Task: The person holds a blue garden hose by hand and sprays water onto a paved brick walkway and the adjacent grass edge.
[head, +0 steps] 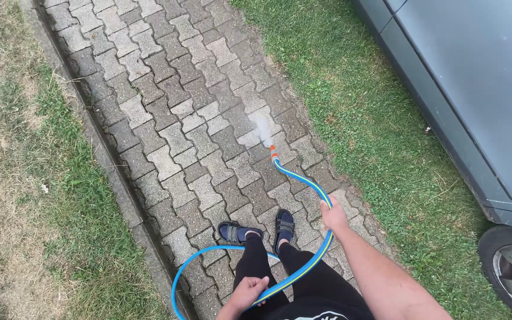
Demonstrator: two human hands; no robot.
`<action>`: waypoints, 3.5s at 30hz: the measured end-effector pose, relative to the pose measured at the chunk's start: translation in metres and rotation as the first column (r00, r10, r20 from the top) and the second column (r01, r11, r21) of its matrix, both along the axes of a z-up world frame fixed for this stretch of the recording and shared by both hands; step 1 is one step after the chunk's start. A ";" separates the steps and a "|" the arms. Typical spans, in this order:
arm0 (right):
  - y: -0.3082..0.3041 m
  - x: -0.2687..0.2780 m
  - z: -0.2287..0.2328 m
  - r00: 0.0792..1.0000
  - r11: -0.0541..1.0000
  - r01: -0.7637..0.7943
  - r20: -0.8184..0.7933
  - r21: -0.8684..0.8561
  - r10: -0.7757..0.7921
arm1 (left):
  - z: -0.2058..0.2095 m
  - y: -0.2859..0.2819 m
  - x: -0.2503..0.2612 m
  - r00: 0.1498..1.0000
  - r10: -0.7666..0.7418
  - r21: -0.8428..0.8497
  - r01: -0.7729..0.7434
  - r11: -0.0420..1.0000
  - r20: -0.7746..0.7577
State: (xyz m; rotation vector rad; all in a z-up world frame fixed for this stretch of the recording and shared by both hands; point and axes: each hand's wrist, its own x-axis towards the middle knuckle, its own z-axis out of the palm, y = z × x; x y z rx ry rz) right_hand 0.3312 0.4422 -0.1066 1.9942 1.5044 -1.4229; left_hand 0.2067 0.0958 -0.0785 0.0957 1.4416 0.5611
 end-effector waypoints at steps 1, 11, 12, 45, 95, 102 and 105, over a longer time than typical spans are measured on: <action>0.002 0.000 0.001 1.000 1.000 0.002 -0.001 -0.001 -0.002 | 0.000 0.003 -0.001 1.000 -0.002 -0.001 0.002 1.000 -0.001; 0.022 0.004 -0.007 0.997 0.998 0.041 -0.065 0.054 -0.037 | 0.007 0.026 -0.005 0.999 0.016 0.037 -0.017 0.999 0.034; 0.024 0.005 -0.012 0.996 0.997 0.040 -0.079 0.073 -0.035 | 0.007 0.028 -0.005 0.999 0.018 0.032 -0.019 0.999 0.034; 0.094 0.049 -0.013 0.982 0.994 0.071 0.168 0.083 -0.084 | 0.064 0.164 -0.087 0.823 -0.279 0.083 0.364 0.928 -0.494; 0.315 -0.005 -0.065 0.961 0.961 0.274 -0.035 -0.017 -0.275 | 0.011 0.295 -0.240 0.779 -0.185 -0.148 0.119 0.982 -0.599; 0.413 0.034 -0.074 0.986 0.985 0.165 -0.009 -0.047 -0.166 | 0.015 0.403 -0.196 0.770 -0.182 -0.084 0.165 0.983 -0.612; 0.447 0.036 -0.066 0.996 0.994 0.084 0.006 -0.066 -0.084 | 0.006 0.439 -0.181 0.751 -0.201 -0.087 0.189 0.978 -0.628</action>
